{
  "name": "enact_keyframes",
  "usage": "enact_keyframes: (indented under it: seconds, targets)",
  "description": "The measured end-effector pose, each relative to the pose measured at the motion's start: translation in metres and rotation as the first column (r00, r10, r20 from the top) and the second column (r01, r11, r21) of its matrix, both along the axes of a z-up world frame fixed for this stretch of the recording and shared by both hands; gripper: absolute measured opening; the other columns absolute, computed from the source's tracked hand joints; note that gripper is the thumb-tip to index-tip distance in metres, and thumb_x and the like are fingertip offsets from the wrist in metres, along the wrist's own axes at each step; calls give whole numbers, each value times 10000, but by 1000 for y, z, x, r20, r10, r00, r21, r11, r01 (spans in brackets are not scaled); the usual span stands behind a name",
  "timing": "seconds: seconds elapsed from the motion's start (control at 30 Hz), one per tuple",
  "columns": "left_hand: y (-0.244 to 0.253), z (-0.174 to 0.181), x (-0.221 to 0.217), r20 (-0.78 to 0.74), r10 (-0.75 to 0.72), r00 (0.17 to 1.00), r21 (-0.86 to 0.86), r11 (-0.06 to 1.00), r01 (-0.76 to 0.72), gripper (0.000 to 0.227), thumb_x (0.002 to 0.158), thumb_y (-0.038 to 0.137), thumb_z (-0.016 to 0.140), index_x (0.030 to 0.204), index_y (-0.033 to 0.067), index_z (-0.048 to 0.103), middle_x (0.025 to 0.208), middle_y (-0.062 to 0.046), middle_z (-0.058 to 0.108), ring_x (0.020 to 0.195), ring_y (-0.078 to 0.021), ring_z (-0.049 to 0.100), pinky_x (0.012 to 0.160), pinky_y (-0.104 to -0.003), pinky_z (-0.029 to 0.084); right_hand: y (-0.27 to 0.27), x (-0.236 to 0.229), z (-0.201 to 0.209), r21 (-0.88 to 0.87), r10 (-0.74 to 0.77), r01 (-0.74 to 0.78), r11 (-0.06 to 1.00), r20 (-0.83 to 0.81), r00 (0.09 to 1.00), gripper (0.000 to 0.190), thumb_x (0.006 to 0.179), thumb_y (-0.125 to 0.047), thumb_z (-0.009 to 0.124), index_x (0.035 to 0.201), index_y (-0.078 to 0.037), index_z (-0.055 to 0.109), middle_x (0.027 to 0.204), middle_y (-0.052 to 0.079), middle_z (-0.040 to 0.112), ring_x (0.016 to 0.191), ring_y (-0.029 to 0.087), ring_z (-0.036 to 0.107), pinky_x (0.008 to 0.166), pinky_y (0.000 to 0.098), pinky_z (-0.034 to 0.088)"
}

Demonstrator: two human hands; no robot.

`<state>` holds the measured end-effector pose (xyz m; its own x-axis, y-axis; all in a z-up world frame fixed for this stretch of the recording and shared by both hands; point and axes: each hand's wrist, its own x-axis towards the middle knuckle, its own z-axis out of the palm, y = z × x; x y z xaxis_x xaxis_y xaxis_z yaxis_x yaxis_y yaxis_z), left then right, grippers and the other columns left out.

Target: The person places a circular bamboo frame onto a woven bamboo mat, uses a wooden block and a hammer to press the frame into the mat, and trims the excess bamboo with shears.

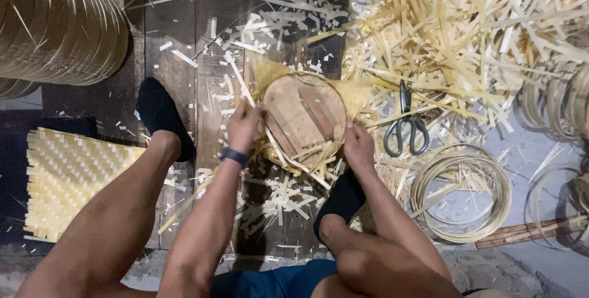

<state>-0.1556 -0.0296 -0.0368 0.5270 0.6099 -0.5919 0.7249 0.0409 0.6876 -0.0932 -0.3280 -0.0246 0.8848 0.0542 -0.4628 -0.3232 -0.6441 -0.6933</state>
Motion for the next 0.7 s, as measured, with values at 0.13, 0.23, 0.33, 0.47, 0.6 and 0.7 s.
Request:
enact_keyframes:
  seconds: [0.13,0.23,0.33,0.47,0.6,0.7]
  targets:
    - [-69,7,-3,-61,-318,946,555,777,297,1016,884,447,697,1563,-81,156,1620,-326,187,1517,-445,148,1231,-569,128,17,10,33,-88,222,-204,975,391,893,667,958,-347,653,1472,11,424,1449,273,484,1362,364,473,1156,515,402]
    - [-107,2,3,-122,-291,949,623,722,301,1039,846,303,675,1540,-145,45,1605,-405,74,1510,-496,69,1223,-581,62,59,40,38,-258,644,-590,765,337,687,832,847,-304,720,1523,-1,343,1559,289,378,1455,414,345,1173,545,250]
    - [-119,-6,5,-112,-239,964,646,720,254,974,796,113,582,1578,-92,37,1656,-349,88,1561,-462,55,1278,-549,44,78,50,31,-237,718,-689,685,376,585,778,913,-155,636,1598,-33,288,1622,248,340,1521,398,304,1246,519,206]
    - [-103,-3,2,187,-355,916,668,729,146,924,806,-21,485,1636,-17,80,1701,-272,148,1606,-428,89,1326,-536,58,78,40,26,-108,597,-615,781,418,685,696,976,-32,523,1627,-106,289,1659,191,354,1546,347,319,1295,450,196]
    - [-99,-1,-17,299,-376,877,676,732,83,943,805,-115,430,1671,45,94,1748,-234,156,1637,-383,160,1368,-532,89,65,13,26,-113,493,-520,847,533,688,697,958,-20,516,1619,-118,318,1654,191,358,1547,338,338,1307,469,163]
    - [-101,-5,-19,286,-357,889,619,777,113,943,812,-145,429,1679,90,140,1745,-205,208,1632,-358,219,1377,-497,158,69,6,21,-151,485,-478,865,496,721,672,952,-11,522,1596,-112,356,1636,181,381,1526,336,359,1278,521,131]
